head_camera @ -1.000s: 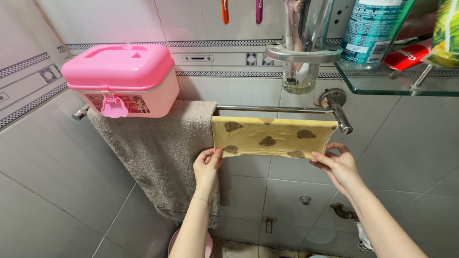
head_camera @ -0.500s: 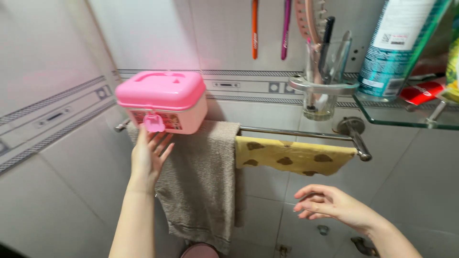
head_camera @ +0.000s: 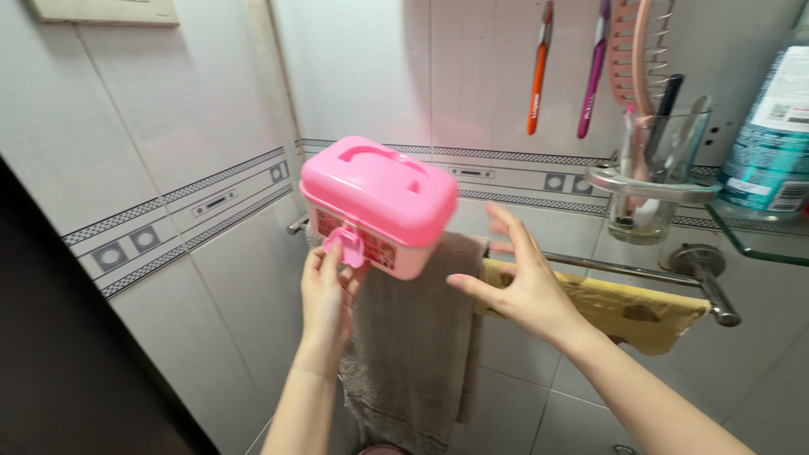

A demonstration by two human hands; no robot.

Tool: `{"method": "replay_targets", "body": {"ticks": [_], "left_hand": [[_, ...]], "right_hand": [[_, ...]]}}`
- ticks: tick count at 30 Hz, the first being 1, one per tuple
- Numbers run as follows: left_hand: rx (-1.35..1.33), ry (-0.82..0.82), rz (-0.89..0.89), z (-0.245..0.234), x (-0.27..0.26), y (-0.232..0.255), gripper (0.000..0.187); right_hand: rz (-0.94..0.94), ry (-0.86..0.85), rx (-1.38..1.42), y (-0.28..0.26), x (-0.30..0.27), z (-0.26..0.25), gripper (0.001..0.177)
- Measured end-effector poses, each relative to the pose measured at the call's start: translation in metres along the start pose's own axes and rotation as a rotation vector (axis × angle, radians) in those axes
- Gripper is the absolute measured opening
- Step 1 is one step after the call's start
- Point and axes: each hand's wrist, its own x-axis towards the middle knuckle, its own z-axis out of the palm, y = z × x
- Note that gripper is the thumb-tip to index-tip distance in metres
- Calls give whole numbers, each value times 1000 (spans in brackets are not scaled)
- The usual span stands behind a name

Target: The person washes a small yellow cleaning cloth under a tap, hangs it on a towel rack, and then rinses several plastic components of a device in a basin.

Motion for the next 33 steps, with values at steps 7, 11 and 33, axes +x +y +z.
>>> {"method": "replay_targets", "body": {"ticks": [7, 11, 33], "left_hand": [[-68, 17, -96, -7, -45, 12, 16], [-49, -59, -143, -4, -47, 26, 23], [-47, -198, -297, -3, 13, -71, 114]], "right_hand": [[-76, -42, -133, -30, 7, 36, 123], [-165, 21, -148, -30, 21, 40, 104], [-407, 0, -304, -3, 52, 23, 97]]}}
